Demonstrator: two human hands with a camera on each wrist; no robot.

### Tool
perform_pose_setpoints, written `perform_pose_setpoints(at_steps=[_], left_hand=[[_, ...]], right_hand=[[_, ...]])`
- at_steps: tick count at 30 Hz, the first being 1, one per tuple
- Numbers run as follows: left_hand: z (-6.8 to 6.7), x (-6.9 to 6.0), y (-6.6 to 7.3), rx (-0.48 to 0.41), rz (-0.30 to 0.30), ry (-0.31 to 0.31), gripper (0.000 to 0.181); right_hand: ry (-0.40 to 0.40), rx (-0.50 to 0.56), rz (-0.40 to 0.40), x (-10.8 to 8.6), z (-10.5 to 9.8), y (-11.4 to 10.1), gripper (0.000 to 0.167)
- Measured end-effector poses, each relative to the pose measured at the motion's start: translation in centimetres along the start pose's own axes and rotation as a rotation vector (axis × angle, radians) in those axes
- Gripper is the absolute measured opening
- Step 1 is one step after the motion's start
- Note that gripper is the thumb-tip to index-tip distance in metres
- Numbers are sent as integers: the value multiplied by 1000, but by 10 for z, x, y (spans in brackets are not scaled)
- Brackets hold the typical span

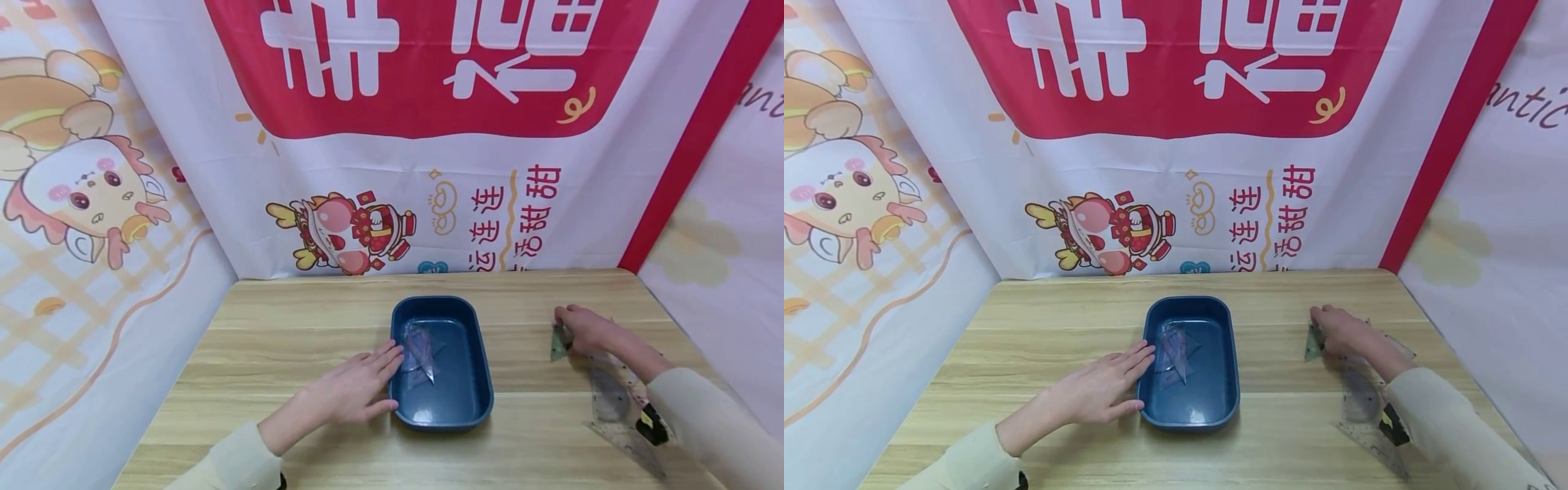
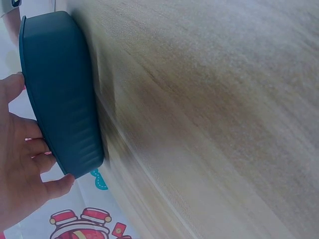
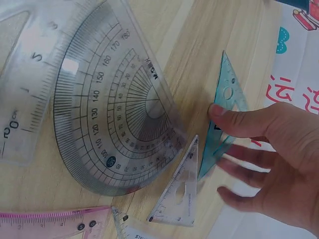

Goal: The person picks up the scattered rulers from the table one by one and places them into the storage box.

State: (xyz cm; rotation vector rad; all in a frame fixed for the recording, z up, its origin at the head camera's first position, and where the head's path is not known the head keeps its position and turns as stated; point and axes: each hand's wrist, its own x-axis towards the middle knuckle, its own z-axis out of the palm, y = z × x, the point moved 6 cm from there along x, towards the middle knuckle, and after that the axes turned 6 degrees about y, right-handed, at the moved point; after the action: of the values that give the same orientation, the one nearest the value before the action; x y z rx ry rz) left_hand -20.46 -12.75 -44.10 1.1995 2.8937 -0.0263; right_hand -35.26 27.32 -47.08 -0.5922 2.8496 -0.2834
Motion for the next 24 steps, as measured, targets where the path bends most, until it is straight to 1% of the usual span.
perform_pose_setpoints(at_steps=[5,10,11,15,16,18,20,24], left_hand=[[-1,0,1,1,4,11,77],[-1,0,1,4,-1,-1,77],[-1,0,1,5,-3,-6,77],[-1,0,2,4,-8,-15,77],[-1,0,2,5,-9,-15,77],[-1,0,2,7,-9,-15,77],[0,0,2,9,-9,-15,77],[-1,0,2,15,-6,-13,77]], right_hand=[[-16,15,-26,2,3,-2,45],[-24,12,-91,0,5,-6,40],[-11,10,-109,-1,4,-7,39],[68,-6,-195,0,0,-11,14],[94,-2,-215,0,-3,-13,12],[139,2,-239,-1,-7,-15,16],[170,24,-242,-2,-11,-15,16],[199,83,-205,-5,-17,-14,15]])
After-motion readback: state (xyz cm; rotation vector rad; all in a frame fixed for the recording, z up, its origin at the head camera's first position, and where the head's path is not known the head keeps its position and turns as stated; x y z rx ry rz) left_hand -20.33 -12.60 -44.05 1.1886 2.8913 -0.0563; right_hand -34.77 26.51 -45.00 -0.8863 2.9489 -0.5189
